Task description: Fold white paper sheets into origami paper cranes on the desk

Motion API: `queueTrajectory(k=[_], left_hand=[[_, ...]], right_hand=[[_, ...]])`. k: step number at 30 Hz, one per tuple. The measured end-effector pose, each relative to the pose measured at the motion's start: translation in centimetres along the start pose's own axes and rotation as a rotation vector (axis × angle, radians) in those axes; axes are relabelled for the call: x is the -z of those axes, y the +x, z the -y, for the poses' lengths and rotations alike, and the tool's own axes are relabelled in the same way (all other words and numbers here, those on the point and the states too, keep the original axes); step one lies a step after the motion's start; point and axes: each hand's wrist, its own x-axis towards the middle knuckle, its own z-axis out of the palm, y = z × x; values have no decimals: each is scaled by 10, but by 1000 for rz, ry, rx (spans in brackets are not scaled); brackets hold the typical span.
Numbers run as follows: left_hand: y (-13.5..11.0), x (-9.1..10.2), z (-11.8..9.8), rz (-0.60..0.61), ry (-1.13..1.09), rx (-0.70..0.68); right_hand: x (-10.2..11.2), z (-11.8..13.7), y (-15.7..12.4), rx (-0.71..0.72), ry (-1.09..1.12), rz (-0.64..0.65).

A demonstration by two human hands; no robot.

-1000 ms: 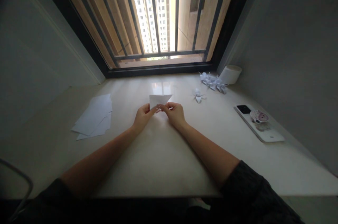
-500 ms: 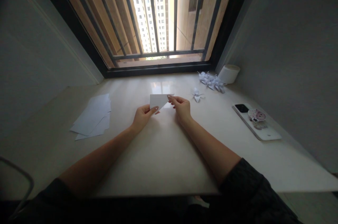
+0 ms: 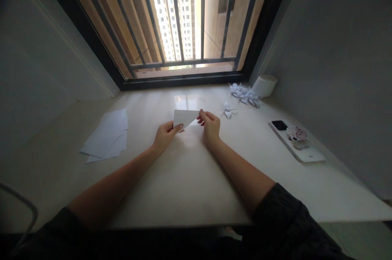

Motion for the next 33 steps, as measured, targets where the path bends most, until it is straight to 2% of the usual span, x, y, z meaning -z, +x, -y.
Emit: queueTrajectory(k=[10,15,20,25,29,33], left_hand=[[3,2,10,43,54,-33],[3,2,8,43,54,-34],[2,2,3,22,58,-20],[-1,2,-6,-13,81,-2],[0,6,-8,-93,95,2],[1,8,-6,-107,62,18]], right_hand=[[-1,-4,-3,-68,89,-40],[-2,-4,-3,-27,137,-28],[-1,-3,-1,-46,56,114],[-2,-6,-3,28,-104,212],[-3,-6,-4,21,-25,158],[-6,-5,-7,-60,130,101]])
